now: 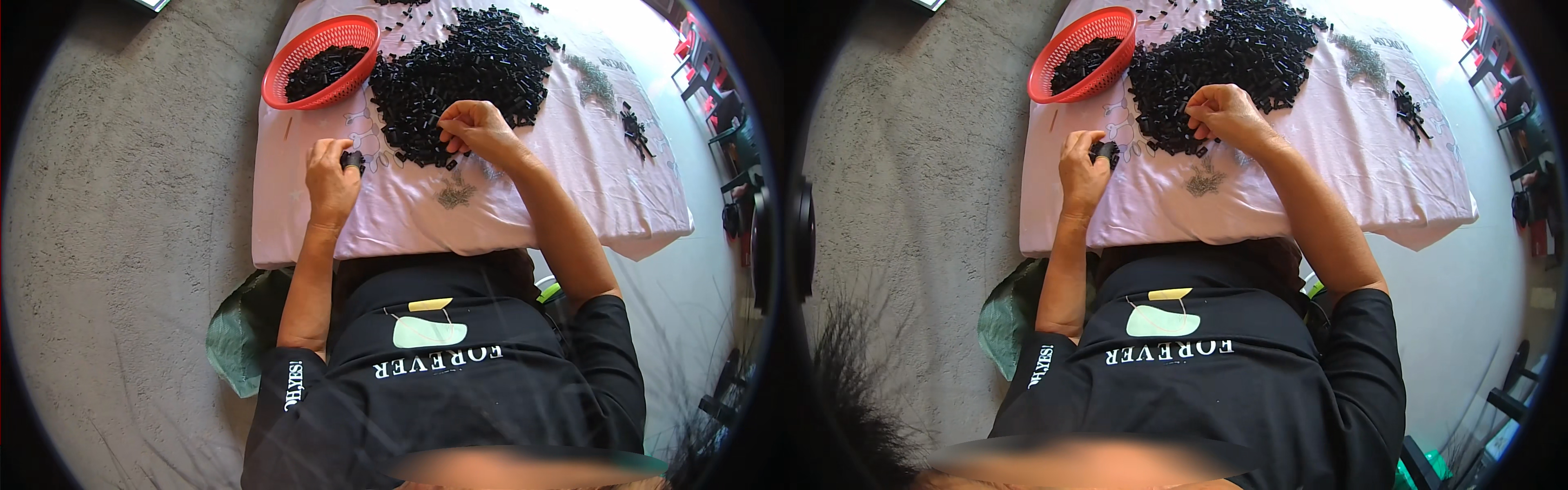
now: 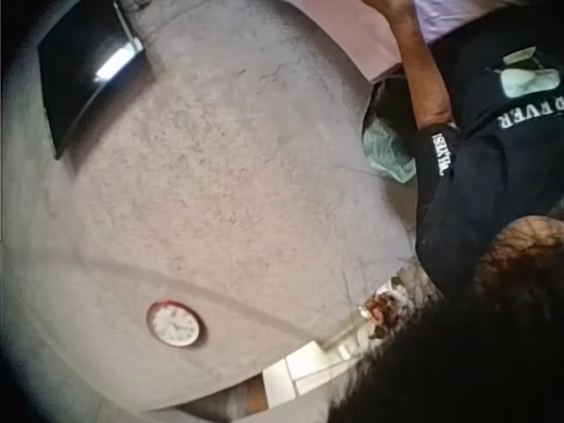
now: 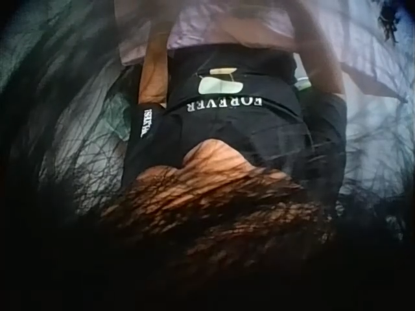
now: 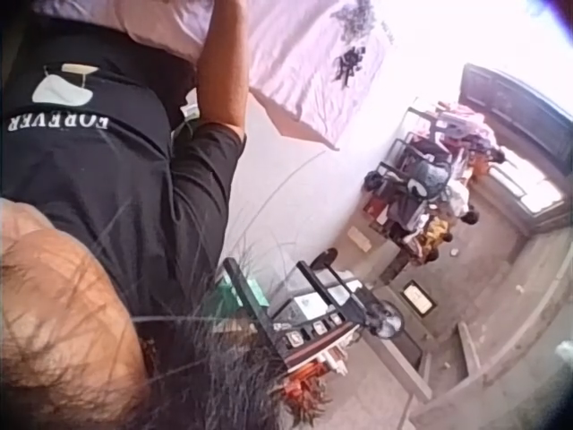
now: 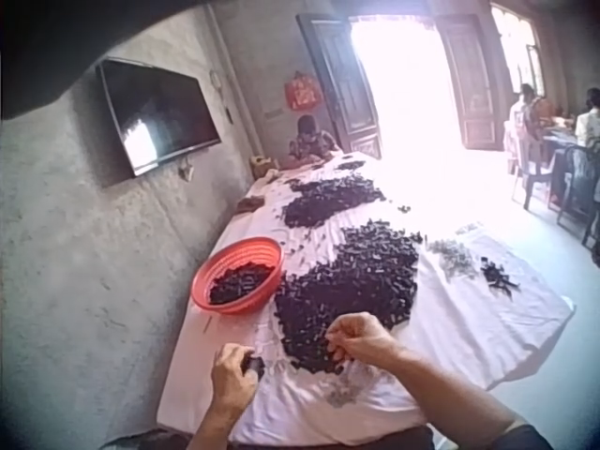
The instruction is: Assembling small black plastic components by hand.
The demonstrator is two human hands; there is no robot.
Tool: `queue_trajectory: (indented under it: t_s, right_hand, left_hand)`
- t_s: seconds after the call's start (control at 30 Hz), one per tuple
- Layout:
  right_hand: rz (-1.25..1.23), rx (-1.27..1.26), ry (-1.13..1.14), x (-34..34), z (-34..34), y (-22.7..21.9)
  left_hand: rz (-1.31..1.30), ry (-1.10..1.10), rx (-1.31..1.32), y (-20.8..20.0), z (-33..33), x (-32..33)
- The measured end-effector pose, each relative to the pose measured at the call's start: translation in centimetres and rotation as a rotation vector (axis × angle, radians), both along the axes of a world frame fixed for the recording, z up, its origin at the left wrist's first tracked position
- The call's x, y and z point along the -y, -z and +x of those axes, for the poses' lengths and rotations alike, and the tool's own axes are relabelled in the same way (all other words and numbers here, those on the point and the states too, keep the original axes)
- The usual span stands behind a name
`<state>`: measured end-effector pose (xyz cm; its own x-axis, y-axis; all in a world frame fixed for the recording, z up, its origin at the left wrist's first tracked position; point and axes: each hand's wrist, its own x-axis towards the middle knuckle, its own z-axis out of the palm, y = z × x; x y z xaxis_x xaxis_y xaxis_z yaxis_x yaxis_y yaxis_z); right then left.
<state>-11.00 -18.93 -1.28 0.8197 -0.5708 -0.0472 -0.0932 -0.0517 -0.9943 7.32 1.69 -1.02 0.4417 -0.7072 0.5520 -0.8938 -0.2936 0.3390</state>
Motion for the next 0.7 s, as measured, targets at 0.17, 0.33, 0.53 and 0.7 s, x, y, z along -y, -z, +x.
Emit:
queue_trajectory:
  t_s: [0.17,0.33,0.53,0.7]
  right_hand:
    - [-0.077,-0.006,0.030,-0.2,-0.1,0.0]
    - [-0.165,0.008,0.008,-0.4,-0.2,-0.2]
    - [-0.155,-0.007,-0.027,-0.7,-0.1,-0.3]
    - [-0.161,-0.005,-0.049,-0.7,-0.1,-0.3]
  left_hand:
    - [-0.016,0.304,-0.150,-0.4,-3.6,2.3]
    - [0.009,0.314,-0.133,-0.3,-5.0,3.9]
    - [0.095,0.321,-0.062,0.4,-4.4,4.0]
    - [0.114,0.290,-0.136,0.6,-4.7,3.2]
